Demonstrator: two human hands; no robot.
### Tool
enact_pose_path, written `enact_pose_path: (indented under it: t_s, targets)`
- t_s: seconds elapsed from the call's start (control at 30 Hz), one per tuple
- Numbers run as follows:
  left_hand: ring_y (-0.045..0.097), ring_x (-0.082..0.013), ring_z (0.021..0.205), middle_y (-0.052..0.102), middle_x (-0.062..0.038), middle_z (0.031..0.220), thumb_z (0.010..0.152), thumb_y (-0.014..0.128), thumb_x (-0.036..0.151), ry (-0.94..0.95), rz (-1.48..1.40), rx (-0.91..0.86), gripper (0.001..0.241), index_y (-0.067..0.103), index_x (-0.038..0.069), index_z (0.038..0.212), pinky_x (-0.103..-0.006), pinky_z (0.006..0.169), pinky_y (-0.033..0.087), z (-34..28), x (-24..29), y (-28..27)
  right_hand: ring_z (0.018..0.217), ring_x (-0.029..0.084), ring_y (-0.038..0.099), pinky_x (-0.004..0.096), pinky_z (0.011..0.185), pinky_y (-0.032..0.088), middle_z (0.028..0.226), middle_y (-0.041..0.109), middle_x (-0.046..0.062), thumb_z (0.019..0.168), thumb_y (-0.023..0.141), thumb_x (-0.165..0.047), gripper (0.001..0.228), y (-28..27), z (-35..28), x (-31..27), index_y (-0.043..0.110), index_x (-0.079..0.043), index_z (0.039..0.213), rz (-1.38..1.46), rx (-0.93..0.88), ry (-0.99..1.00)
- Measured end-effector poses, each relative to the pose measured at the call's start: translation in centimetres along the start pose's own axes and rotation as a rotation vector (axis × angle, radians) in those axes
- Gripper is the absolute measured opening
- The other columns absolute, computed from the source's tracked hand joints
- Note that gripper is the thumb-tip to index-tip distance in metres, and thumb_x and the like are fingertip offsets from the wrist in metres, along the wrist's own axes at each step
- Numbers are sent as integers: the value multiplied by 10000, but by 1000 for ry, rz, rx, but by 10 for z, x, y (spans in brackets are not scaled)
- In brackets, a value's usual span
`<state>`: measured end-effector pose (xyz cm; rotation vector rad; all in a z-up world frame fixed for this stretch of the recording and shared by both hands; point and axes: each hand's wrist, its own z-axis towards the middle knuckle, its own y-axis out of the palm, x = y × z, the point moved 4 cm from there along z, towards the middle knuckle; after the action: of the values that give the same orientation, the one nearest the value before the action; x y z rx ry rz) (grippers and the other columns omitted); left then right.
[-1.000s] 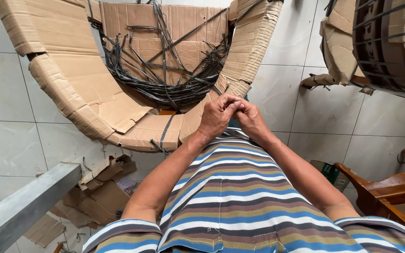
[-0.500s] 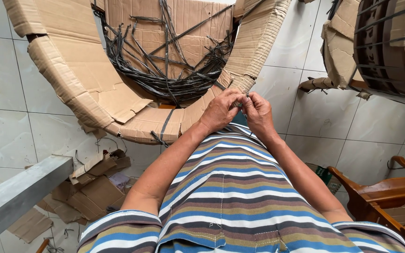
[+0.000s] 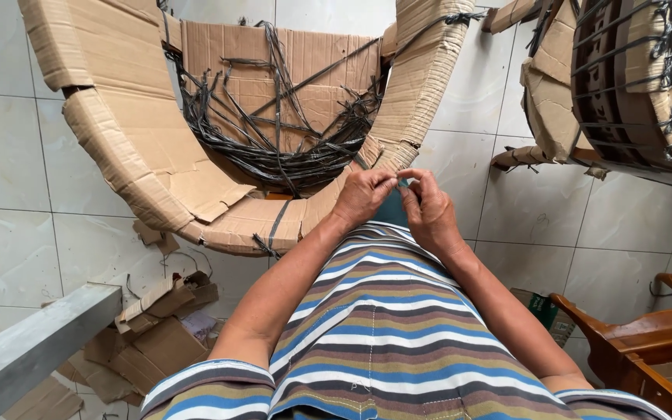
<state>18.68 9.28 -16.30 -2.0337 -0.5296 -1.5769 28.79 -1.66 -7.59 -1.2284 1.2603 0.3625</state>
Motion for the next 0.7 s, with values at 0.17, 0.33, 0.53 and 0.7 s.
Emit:
enact_pose_path:
  t_s: [0.17,0.33,0.53,0.7]
  targets:
    - [738,-361,901,740,-133,812,970,666,136,31,51,-119,116,769,140,915,-422,773,575,-2,-9,4,676,385,662,488,620,520,709,652,99,984,623,-60,288,3,23,-14,596,-159,1253,-156,-22,-88]
    - [677,-295,742,640,-150,694,912,712,237,-61,90,-160,215,680,89,759,-415,720,527,-8,-18,9,725,396,676,507,691,544,724,667,72,971,618,-113,281,1,42,-30,605,-205,1236,-191,-142,-99]
    - [623,-255,615,610,-96,523,1015,558,460,-250,-15,-23,521,661,144,614,-361,697,526,-1,0,1,744,150,637,322,692,550,843,701,52,1030,626,-84,356,-13,70,-53,601,-129,1382,329,-153,-145]
    - [578,-123,584,596,-10,531,1011,545,439,-351,-152,31,524,667,148,592,-313,654,490,-4,30,-11,1004,186,616,298,847,527,1166,663,126,1110,507,-144,299,-45,77,-26,513,-61,1396,335,-8,-127]
